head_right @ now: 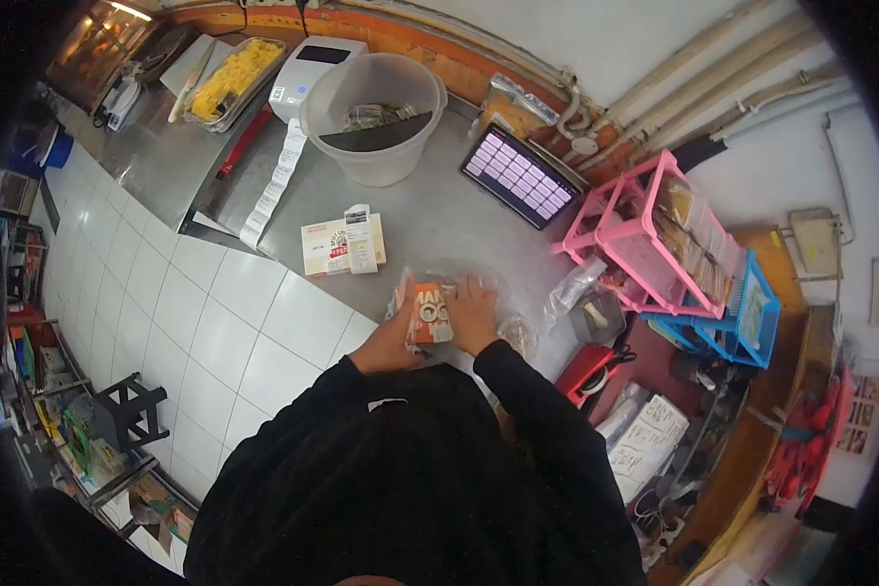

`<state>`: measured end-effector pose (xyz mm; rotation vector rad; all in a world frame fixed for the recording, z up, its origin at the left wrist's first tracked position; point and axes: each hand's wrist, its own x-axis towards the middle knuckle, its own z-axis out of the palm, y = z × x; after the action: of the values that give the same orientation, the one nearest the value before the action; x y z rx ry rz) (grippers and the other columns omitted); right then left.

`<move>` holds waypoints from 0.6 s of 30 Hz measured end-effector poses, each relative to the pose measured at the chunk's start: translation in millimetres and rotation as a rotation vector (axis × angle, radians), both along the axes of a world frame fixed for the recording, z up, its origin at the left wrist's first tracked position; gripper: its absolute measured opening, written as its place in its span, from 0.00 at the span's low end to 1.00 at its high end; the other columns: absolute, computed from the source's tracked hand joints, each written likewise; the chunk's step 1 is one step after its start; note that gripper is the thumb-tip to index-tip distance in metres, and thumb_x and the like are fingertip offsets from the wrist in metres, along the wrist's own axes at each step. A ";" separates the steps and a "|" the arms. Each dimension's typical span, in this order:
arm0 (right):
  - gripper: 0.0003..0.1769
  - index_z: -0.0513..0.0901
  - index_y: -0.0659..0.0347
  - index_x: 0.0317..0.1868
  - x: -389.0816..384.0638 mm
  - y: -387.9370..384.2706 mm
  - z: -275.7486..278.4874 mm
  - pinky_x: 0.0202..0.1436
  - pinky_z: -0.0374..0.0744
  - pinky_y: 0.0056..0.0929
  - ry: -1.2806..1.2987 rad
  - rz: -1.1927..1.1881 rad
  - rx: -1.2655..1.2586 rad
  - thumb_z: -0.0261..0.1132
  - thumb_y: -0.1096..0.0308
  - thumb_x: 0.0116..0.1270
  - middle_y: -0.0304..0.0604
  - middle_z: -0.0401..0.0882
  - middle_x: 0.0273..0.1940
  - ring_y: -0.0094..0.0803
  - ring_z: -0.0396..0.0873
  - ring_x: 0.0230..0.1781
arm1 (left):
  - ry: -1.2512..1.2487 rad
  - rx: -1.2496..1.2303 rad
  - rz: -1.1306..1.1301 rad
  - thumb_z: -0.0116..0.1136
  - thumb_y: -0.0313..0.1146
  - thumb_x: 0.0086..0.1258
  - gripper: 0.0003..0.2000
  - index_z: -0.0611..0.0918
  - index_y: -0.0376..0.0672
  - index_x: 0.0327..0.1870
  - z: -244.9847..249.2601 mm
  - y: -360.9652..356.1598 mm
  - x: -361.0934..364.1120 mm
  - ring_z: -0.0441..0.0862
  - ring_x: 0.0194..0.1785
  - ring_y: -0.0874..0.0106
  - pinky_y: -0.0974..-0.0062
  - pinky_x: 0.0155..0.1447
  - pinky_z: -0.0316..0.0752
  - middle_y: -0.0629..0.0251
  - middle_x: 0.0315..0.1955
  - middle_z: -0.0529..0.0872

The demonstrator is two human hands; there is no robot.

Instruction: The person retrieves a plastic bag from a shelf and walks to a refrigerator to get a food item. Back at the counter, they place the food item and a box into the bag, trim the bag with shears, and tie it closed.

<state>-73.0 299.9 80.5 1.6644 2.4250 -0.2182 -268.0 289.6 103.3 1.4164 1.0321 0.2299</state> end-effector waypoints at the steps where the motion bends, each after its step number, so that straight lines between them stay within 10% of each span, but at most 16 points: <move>1: 0.44 0.68 0.48 0.66 2.6 3.9 -7.9 0.58 0.66 0.58 -0.007 0.074 0.068 0.73 0.61 0.44 0.50 0.67 0.59 0.48 0.64 0.63 | -0.012 0.071 0.053 0.67 0.26 0.48 0.61 0.27 0.45 0.73 -7.9 -3.0 1.3 0.71 0.61 0.41 0.60 0.61 0.70 0.31 0.63 0.65; 6: 0.50 0.62 0.44 0.71 19.6 17.0 -40.0 0.60 0.64 0.62 0.128 0.128 -0.050 0.74 0.62 0.44 0.52 0.62 0.66 0.51 0.59 0.69 | -0.073 0.236 0.168 0.67 0.28 0.49 0.59 0.32 0.48 0.75 -40.3 -12.7 3.2 0.68 0.65 0.42 0.61 0.65 0.67 0.34 0.62 0.68; 9: 0.53 0.58 0.46 0.73 31.0 13.1 -8.7 0.62 0.64 0.60 0.041 0.213 -0.100 0.75 0.62 0.44 0.53 0.60 0.68 0.52 0.60 0.68 | -0.001 0.485 0.135 0.63 0.28 0.51 0.55 0.34 0.43 0.75 -55.0 -18.2 1.6 0.69 0.63 0.40 0.60 0.58 0.73 0.31 0.69 0.51; 18: 0.34 0.73 0.58 0.60 98.8 -25.4 8.1 0.61 0.65 0.54 -0.040 0.141 -0.160 0.70 0.65 0.51 0.50 0.69 0.62 0.47 0.71 0.57 | 0.160 0.287 0.134 0.71 0.29 0.43 0.61 0.38 0.52 0.76 -49.8 -22.0 5.3 0.66 0.65 0.38 0.57 0.59 0.75 0.31 0.71 0.35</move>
<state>25.7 274.5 88.6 1.4118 2.4125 -0.3436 -262.7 267.6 53.5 1.6451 1.2659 0.3791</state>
